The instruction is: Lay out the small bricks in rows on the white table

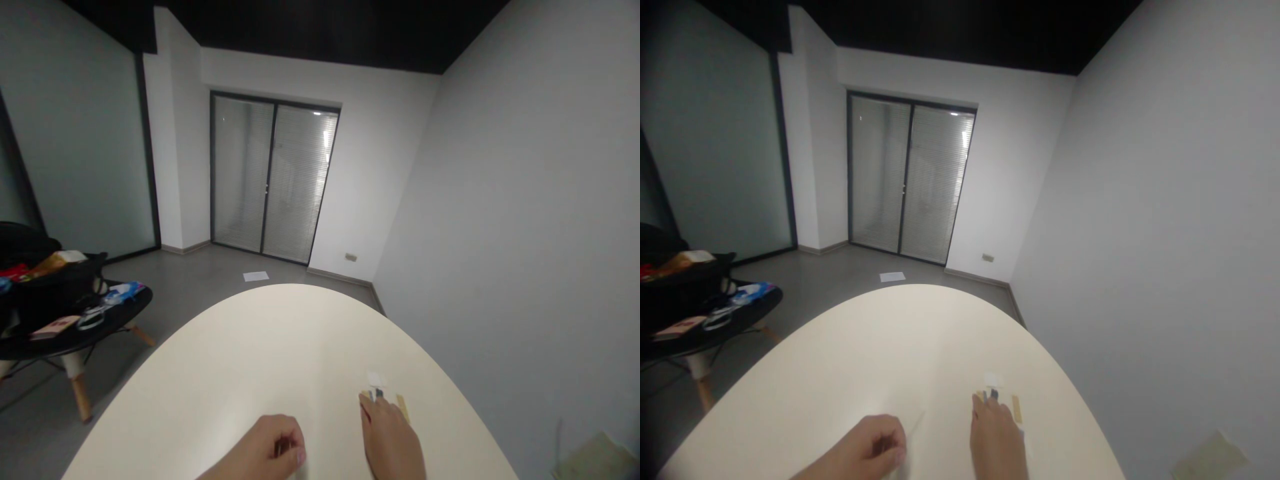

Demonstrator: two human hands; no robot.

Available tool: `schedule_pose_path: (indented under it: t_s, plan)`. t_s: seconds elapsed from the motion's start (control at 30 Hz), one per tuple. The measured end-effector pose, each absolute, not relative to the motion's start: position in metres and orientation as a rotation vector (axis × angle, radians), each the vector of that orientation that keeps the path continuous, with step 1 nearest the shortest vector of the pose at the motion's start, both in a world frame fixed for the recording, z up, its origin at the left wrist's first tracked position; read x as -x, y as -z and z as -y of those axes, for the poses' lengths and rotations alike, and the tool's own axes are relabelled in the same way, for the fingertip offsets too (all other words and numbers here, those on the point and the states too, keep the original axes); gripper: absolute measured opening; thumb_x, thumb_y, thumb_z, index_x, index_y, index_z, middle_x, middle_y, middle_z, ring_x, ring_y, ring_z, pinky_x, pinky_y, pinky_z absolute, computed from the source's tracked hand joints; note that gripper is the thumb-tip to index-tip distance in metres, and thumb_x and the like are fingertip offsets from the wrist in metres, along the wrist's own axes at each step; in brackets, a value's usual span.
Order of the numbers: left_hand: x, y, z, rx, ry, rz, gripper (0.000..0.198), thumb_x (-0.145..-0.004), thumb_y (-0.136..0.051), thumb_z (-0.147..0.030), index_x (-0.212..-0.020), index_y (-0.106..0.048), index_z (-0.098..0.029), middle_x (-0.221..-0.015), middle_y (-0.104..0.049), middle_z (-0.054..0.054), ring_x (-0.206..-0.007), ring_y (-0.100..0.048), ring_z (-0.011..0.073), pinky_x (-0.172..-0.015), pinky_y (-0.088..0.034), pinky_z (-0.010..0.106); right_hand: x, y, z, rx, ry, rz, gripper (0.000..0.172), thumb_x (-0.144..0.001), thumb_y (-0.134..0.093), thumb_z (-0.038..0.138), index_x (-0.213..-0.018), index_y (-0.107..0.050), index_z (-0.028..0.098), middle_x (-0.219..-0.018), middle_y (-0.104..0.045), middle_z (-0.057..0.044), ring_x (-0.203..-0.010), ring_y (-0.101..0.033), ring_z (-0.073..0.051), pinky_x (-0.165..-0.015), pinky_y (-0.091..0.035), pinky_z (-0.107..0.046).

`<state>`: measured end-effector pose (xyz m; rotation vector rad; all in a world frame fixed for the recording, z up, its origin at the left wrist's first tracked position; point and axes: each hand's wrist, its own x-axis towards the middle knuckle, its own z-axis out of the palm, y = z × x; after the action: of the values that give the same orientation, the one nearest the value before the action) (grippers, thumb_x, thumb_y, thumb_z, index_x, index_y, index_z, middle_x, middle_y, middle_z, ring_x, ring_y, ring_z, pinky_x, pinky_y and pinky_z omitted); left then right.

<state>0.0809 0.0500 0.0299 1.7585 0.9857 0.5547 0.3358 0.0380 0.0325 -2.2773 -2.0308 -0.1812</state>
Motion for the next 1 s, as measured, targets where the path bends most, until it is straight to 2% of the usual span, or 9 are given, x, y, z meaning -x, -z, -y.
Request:
schedule_pose_path:
  t_s: [0.63, 0.73, 0.83, 1.0]
  plan:
    - [-0.081, -0.033, -0.051, -1.778, -0.545, -0.973, 0.013, -0.079, -0.057, -0.026, -0.076, -0.064, -0.015, -0.066, -0.048, -0.005, -0.064, -0.043, 0.0123, -0.059, -0.033, 0.023, -0.335, -0.034, -0.037, 2.262, 0.180, 2.029, 0.035, -0.096, -0.043, 0.018, -0.119, -0.069, 0.022, -0.111, -0.075, -0.010, -0.101, -0.069, -0.026, -0.084, -0.055, -0.038]
    - [-0.080, -0.038, -0.050, -1.817, -0.544, -1.019, 0.015, -0.081, -0.056, -0.027, -0.078, -0.066, -0.016, -0.067, -0.051, -0.004, -0.066, -0.046, 0.0129, -0.061, -0.034, 0.022, -0.335, -0.032, -0.037, 2.218, 0.222, 2.025, 0.036, -0.097, -0.043, 0.020, -0.121, -0.069, 0.022, -0.114, -0.075, -0.009, -0.104, -0.068, -0.026, -0.087, -0.055, -0.039]
    - [-0.073, -0.040, -0.050, -1.895, -0.561, -1.090, 0.017, -0.083, -0.055, -0.028, -0.084, -0.068, -0.017, -0.077, -0.059, -0.001, -0.073, -0.052, 0.0152, -0.066, -0.039, 0.023, -0.338, -0.027, -0.036, 2.150, 0.293, 2.009, 0.036, -0.097, -0.043, 0.024, -0.123, -0.069, 0.020, -0.119, -0.073, -0.009, -0.108, -0.067, -0.026, -0.092, -0.054, -0.039]
    - [-0.056, -0.041, -0.057, -1.967, -0.632, -1.153, 0.025, -0.090, -0.052, -0.033, -0.108, -0.066, -0.021, -0.096, -0.066, 0.004, -0.088, -0.059, 0.0194, -0.082, -0.045, 0.028, -0.346, -0.018, -0.037, 2.039, 0.353, 1.995, 0.034, -0.097, -0.045, 0.026, -0.117, -0.071, 0.019, -0.115, -0.075, -0.009, -0.107, -0.068, -0.026, -0.096, -0.053, -0.042]
